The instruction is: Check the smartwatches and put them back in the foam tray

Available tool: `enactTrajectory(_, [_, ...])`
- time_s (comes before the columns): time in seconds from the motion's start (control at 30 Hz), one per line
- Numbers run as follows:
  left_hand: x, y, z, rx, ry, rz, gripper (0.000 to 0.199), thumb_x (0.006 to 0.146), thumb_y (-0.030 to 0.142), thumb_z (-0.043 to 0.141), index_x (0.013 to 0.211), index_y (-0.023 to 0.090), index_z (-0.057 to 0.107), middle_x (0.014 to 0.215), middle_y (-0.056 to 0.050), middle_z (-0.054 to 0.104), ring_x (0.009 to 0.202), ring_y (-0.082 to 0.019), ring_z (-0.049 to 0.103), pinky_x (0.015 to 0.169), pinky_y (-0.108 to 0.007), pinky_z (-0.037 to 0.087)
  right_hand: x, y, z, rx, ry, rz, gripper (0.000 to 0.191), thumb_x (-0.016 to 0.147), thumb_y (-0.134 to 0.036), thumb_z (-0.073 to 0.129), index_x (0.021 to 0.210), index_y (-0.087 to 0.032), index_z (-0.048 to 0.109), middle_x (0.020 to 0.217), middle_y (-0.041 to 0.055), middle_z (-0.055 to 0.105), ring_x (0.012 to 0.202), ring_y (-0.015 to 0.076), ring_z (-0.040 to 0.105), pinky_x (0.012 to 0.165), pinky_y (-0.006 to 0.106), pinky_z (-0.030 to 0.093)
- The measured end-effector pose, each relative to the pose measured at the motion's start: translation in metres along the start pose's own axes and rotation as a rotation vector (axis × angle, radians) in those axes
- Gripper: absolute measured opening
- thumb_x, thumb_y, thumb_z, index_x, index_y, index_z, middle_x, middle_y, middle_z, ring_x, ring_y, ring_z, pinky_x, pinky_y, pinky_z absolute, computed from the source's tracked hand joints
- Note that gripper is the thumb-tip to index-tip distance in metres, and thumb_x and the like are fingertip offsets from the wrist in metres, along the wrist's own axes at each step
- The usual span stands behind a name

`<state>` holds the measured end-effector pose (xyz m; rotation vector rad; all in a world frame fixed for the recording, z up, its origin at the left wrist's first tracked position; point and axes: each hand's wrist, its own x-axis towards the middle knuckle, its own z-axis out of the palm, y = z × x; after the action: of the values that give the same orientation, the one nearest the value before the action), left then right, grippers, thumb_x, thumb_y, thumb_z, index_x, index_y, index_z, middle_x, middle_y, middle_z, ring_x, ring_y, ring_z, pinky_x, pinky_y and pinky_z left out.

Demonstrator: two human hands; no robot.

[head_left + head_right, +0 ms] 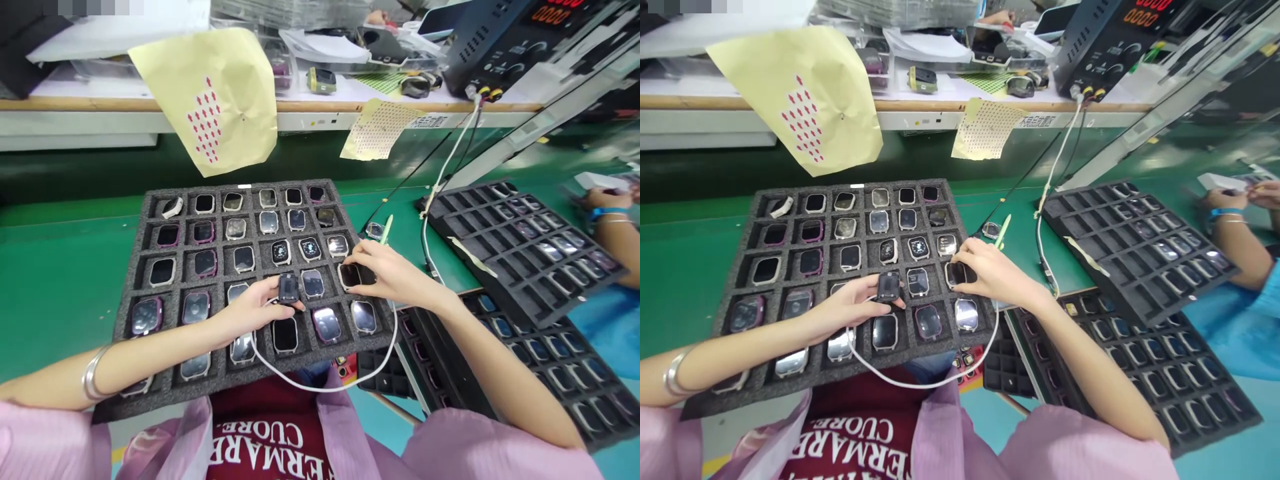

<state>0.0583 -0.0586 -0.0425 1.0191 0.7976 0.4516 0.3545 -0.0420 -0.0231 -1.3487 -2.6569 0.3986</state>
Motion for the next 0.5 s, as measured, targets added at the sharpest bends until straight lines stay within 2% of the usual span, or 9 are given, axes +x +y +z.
enactTrajectory(0.07, [0.001,-0.002,-0.001,-0.027,-0.015,0.015,0.031,0.073,0.012,0.069,0.103,0.014,0.062,0.101,-0.007,0.071,0.099,-0.018,0.061,0.082,-0.026,0.044,0.005,-0.015,-0.007,0.131,0.091,-0.002,0.033,0.08,-0.038,0.072,0.104,-0.019,0.06,0.11,0.011,0.059,0.103,0.0287,0.058,0.088,0.043,0.049])
enactTrajectory(0.1, [0.001,-0.002,-0.001,-0.038,-0.019,0.012,0.032,0.072,0.012,0.07,0.103,0.013,0.062,0.1,-0.007,0.071,0.097,-0.018,0.062,0.082,-0.026,0.044,0.008,-0.025,-0.009,0.198,0.144,-0.011,0.034,0.081,-0.038,0.072,0.107,-0.02,0.059,0.114,0.0106,0.059,0.107,0.0278,0.058,0.091,0.043,0.048])
enactTrajectory(0.17, [0.001,-0.002,-0.001,-0.049,-0.022,0.006,0.034,0.07,0.011,0.072,0.101,0.013,0.062,0.099,-0.007,0.07,0.084,-0.015,0.061,0.074,-0.024,0.045,0.019,-0.049,-0.005,0.285,0.205,-0.056,0.037,0.081,-0.038,0.072,0.11,-0.021,0.057,0.117,0.0095,0.06,0.111,0.0264,0.058,0.095,0.041,0.047])
enactTrajectory(0.27, [-0.002,-0.002,-0.001,-0.049,-0.003,0.02,0.042,0.067,0.014,0.077,0.105,0.013,0.061,0.097,-0.004,0.068,0.059,-0.007,0.051,0.054,-0.019,0.038,0.038,-0.08,0.013,0.264,0.175,-0.146,0.035,0.081,-0.035,0.073,0.108,-0.019,0.057,0.112,0.0094,0.064,0.108,0.0273,0.06,0.092,0.043,0.047])
enactTrajectory(0.4, [-0.004,-0.005,-0.004,-0.044,-0.014,0.026,0.049,0.074,0.03,0.075,0.116,0.017,0.055,0.09,-0.001,0.065,0.041,-0.002,0.039,0.037,-0.018,0.026,0.055,-0.09,0.033,0.231,0.168,-0.169,0.028,0.084,-0.024,0.068,0.108,-0.017,0.055,0.101,0.0082,0.067,0.097,0.0255,0.063,0.086,0.042,0.048])
enactTrajectory(0.5, [-0.004,-0.008,-0.006,-0.024,-0.001,0.054,0.042,0.08,0.042,0.068,0.11,0.015,0.055,0.069,0.003,0.059,0.034,-0.003,0.039,0.035,-0.017,0.028,0.058,-0.087,0.038,0.229,0.172,-0.209,0.028,0.085,-0.023,0.066,0.11,-0.017,0.055,0.104,0.0091,0.067,0.101,0.0256,0.062,0.087,0.042,0.048])
